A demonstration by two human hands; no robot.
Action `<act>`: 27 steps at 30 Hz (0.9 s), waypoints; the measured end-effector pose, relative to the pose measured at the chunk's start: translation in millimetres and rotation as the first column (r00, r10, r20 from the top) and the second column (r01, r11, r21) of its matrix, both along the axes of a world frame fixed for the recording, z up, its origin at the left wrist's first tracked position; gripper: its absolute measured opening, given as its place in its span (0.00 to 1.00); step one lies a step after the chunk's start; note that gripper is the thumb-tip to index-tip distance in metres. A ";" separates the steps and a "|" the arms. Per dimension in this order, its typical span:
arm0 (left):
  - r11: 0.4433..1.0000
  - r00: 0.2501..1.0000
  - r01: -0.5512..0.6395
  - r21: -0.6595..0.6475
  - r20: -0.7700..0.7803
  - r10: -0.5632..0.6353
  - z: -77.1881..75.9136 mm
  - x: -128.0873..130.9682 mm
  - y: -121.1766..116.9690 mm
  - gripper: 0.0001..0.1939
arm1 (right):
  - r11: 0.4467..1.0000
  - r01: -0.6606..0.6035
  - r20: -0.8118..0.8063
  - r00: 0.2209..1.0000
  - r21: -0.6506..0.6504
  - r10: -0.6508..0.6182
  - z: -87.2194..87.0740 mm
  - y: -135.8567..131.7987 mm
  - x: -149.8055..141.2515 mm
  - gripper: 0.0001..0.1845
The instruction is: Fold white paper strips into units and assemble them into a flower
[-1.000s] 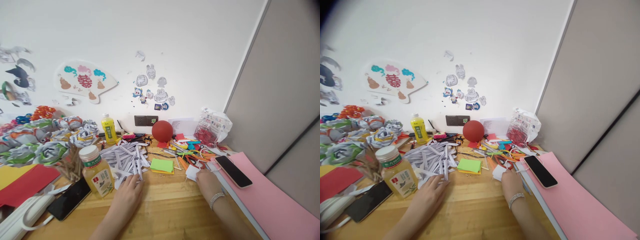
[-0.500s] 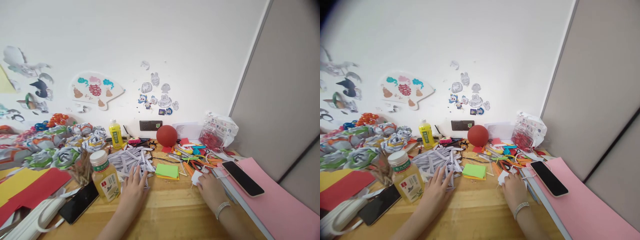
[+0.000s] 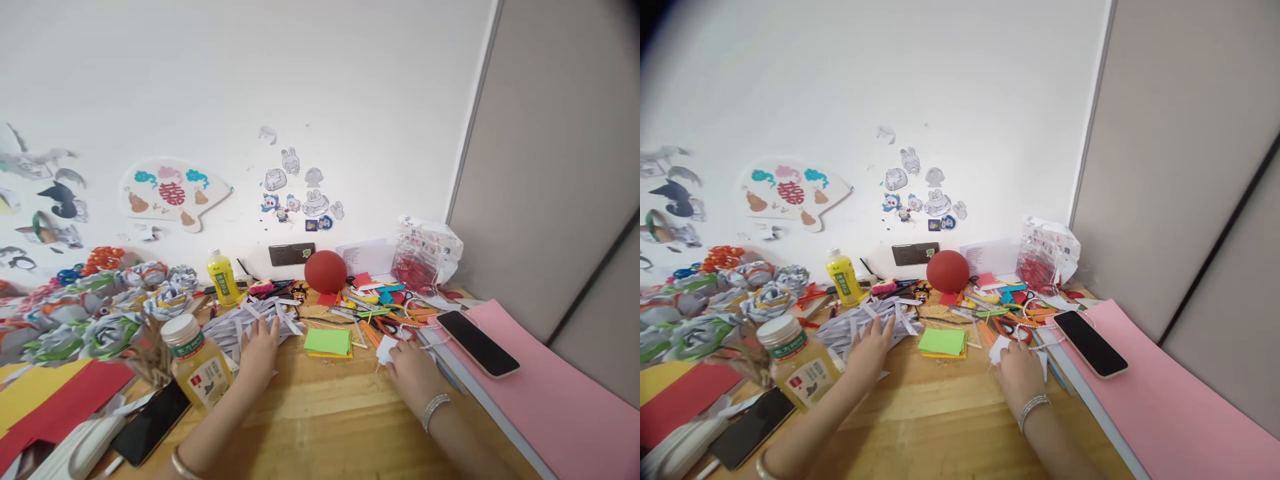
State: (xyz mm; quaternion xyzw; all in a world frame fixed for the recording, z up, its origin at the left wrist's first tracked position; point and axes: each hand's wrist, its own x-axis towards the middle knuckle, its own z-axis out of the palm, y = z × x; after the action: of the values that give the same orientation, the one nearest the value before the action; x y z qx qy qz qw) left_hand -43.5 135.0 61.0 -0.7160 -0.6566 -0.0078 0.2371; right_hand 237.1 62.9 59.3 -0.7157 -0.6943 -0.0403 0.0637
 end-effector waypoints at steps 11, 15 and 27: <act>0.995 0.989 -0.085 0.053 0.124 0.078 5.9 -7.5 22.0 0.24 | 1.000 0.007 -0.034 0.999 -0.024 -0.008 2.1 -1.0 -1.8 0.11; 0.993 0.991 -0.069 0.100 0.118 0.057 -2.3 -5.1 21.9 0.22 | 1.000 0.009 -0.043 0.999 -0.017 -0.010 3.5 -1.7 -0.4 0.10; 0.905 0.927 0.368 -0.214 0.165 -0.337 -29.4 12.6 -54.8 0.20 | 0.998 -0.013 0.080 0.997 -0.055 0.017 -3.1 4.9 8.6 0.15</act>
State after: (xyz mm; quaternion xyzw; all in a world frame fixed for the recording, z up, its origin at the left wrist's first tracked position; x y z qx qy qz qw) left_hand -30.9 80.3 31.6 -0.8445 -0.5257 -0.0153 0.1016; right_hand 245.7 67.7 56.3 -0.7097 -0.7025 -0.0497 0.0165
